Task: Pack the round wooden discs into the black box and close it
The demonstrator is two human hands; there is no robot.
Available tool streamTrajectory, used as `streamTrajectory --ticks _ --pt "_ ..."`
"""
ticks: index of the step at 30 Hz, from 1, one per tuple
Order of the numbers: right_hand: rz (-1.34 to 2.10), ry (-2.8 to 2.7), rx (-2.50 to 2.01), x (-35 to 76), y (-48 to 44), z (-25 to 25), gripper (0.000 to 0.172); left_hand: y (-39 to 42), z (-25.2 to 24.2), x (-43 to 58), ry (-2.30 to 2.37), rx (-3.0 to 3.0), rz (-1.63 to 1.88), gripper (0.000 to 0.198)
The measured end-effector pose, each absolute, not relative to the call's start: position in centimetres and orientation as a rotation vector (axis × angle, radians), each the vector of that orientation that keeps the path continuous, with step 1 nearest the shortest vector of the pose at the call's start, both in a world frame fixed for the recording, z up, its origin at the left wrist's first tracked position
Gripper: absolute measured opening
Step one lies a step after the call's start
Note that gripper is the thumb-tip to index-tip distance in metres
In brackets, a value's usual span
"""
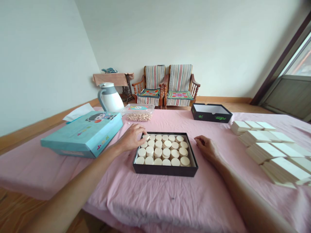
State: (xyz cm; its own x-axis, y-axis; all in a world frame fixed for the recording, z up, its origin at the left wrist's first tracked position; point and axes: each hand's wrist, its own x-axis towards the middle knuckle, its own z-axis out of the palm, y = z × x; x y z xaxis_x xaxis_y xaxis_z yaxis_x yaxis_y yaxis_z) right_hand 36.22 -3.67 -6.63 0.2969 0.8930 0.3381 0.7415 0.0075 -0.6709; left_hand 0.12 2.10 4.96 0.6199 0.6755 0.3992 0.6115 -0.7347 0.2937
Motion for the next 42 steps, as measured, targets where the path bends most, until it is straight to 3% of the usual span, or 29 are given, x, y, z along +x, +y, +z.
streamTrajectory --ticks 24,42 --pt "0.208 -1.478 -1.786 36.43 -3.69 -6.95 0.029 1.70 5.33 0.63 1.274 2.676 0.589 0.024" --pt "0.218 -1.493 -1.800 36.19 -3.92 -6.43 0.028 2.15 5.30 0.90 1.321 2.713 0.601 0.019"
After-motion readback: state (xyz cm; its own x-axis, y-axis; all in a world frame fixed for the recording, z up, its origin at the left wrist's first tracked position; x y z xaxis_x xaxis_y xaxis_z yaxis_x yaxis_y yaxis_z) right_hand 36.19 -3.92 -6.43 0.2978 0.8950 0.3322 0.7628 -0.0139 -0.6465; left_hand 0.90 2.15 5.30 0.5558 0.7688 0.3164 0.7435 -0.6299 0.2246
